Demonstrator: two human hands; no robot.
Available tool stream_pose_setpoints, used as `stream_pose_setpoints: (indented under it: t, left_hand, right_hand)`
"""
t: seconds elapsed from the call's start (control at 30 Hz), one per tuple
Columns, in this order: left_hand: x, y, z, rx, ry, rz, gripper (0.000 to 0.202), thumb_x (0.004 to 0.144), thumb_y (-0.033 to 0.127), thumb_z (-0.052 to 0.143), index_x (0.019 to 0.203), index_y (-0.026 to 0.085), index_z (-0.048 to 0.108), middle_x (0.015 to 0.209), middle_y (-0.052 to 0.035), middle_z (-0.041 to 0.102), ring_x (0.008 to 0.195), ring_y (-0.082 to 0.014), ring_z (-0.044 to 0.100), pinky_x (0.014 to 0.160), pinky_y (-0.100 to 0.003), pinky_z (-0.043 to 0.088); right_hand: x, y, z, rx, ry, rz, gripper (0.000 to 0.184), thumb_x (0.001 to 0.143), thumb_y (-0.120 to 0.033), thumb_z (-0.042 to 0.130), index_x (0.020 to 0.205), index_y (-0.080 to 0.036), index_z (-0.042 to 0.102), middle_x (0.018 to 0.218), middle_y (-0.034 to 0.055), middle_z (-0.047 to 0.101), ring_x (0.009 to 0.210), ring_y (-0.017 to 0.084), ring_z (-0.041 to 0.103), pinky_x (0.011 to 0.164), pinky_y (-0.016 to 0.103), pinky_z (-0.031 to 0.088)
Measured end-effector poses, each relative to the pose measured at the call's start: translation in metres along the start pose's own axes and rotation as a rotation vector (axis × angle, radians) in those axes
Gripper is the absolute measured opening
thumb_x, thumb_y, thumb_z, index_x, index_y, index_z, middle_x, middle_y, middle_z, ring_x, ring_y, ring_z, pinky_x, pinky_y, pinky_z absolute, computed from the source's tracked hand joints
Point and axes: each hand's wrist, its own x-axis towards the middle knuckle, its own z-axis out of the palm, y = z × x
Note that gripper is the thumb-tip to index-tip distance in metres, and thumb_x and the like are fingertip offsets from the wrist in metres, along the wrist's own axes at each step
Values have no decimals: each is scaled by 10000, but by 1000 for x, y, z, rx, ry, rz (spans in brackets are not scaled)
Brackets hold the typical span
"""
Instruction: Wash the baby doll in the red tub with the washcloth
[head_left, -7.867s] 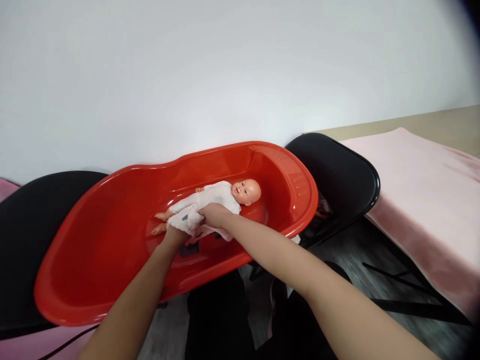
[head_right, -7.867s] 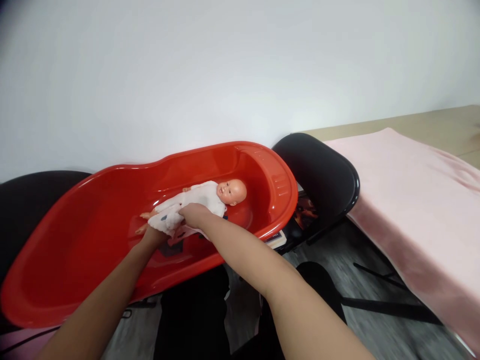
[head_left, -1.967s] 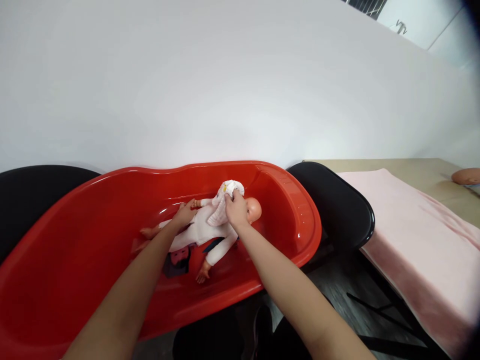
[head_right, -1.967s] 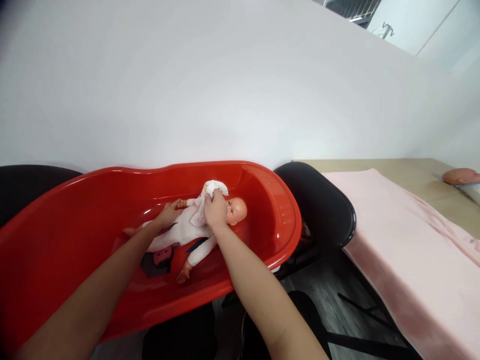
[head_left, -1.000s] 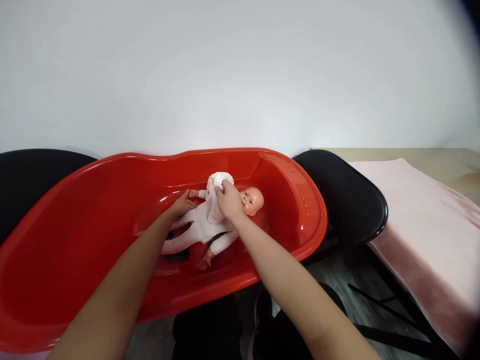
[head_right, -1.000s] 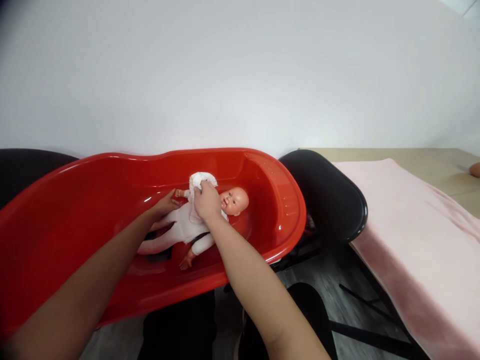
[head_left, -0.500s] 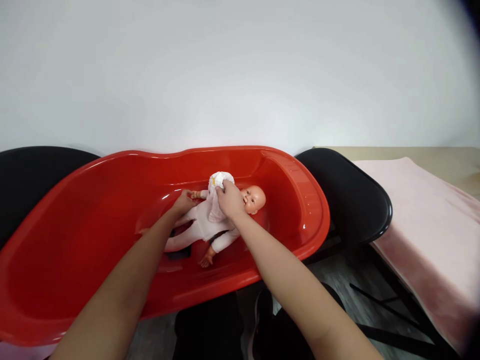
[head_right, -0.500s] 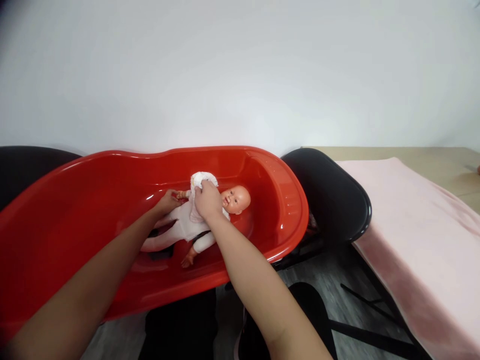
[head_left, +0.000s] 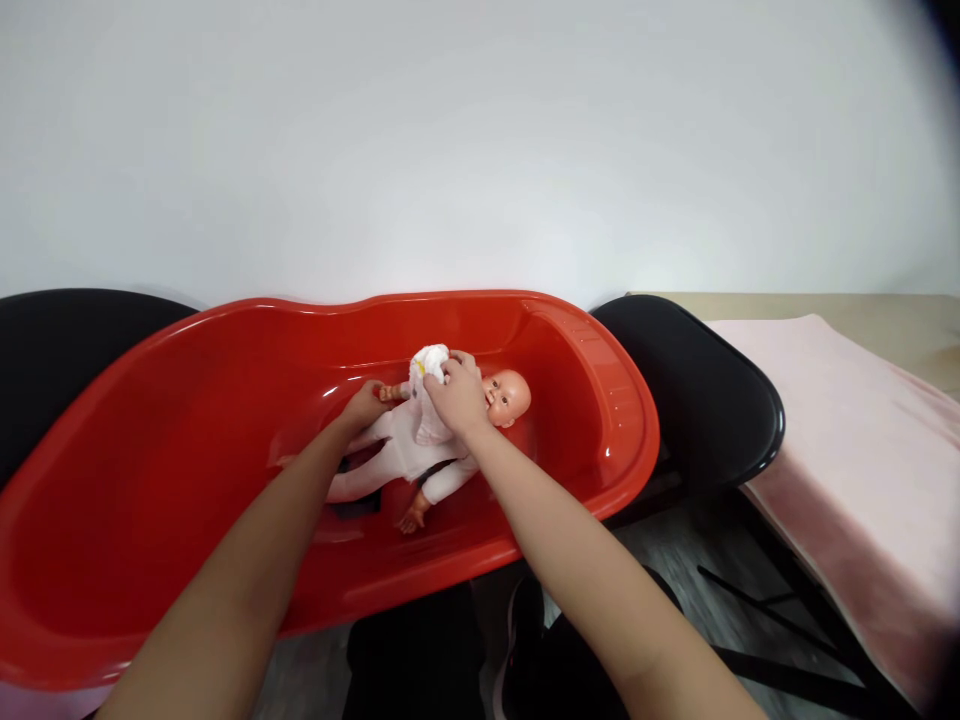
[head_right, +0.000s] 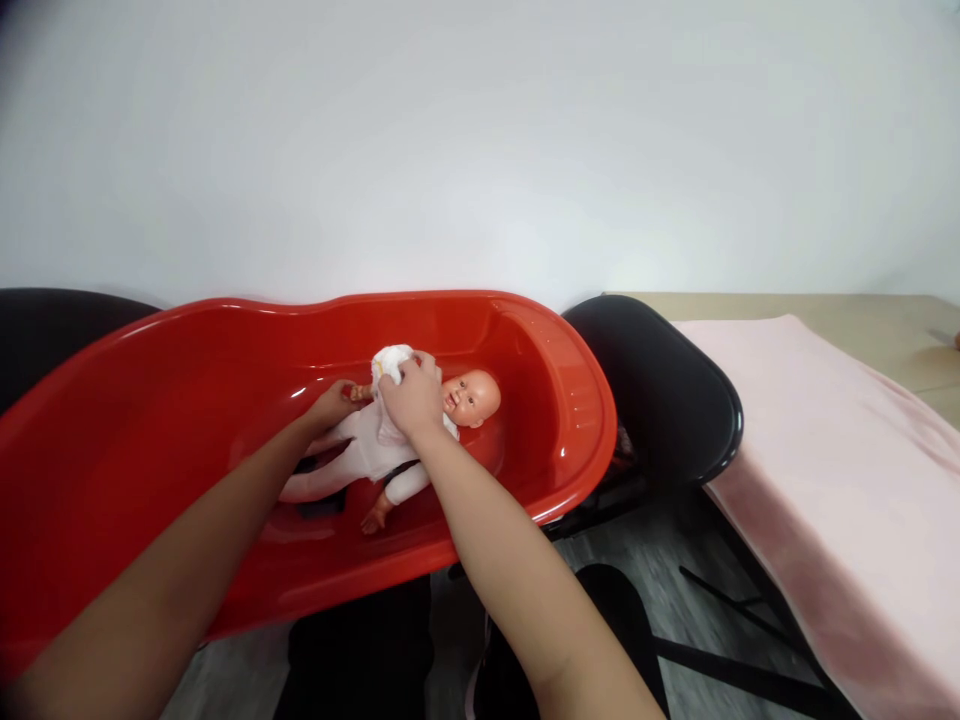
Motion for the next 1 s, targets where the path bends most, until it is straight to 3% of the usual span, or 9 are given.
stream_pose_setpoints:
  t: [0.07,0.13,0.2,0.37,0.57,0.7,0.83,0.93,1.0]
  left_hand:
    - [3,-4,-2,110,-16,3,360,697,375,853,906,194,623,697,16,632,669,-173,574,624,-274,436]
    - [8,-7,-2,237,-23,18,261,772,388,772,877,199,625,703,11,631,664,-172,562,628,-274,418]
    - [14,-10,-3,386,-2,73,187,822,369,701,866,202,627,757,-12,657,694,-181,572,642,-277,403]
    - [23,-11,-5,656,58,212,166,850,351,657,920,206,620,984,-83,708,811,-221,620,696,-296,406]
    - [9,12,-2,500,133,180,159,848,270,632,993,225,587,941,-64,703,837,-239,639,717,-312,431]
    - [-5,35,5,231,149,206,248,724,166,657,958,212,588,948,-43,701,882,-215,646,796,-318,498]
    - [-29,59,9,-133,67,189,388,634,172,715,1011,200,628,1010,-53,720,929,-222,675,832,-348,558]
    - [-51,73,8,-301,-26,155,443,594,198,762,1025,185,662,1038,-72,736,943,-227,700,848,-358,575]
    - [-65,78,8,-337,-70,132,434,591,217,779,1012,182,678,1041,-81,750,956,-236,714,853,-359,580]
  right_hand:
    - [0,0,0,4,-34,28,110,909,-287,645,861,-189,638,1316,93,644,1202,235,602,1055,342,454]
    - [0,-2,-1,-13,-132,63,180,904,-322,631,777,-201,590,1027,41,690,977,197,634,886,301,481]
    - [-1,-4,-2,-49,-223,76,239,897,-351,623,721,-208,546,801,-4,629,786,165,586,731,274,433]
    - [-2,-7,-7,-82,-257,93,272,886,-349,629,683,-208,515,720,-21,578,696,141,523,628,263,332]
    - [-1,-5,-7,-85,-244,167,191,922,-352,642,813,-198,615,856,27,682,805,181,609,716,279,424]
    - [1,1,-7,-3,-20,196,181,959,-352,626,982,-177,668,1080,90,698,991,209,655,913,311,493]
    - [-2,1,-15,147,239,32,347,985,-273,547,1306,-166,624,1384,149,576,1252,216,608,1136,344,452]
    - [-8,-4,-19,155,227,-124,591,969,-228,538,1553,-168,468,1596,179,406,1473,258,470,1250,410,376]
    - [-11,-7,-17,135,128,-221,708,954,-194,529,1643,-176,365,1668,176,328,1556,273,375,1287,443,340]
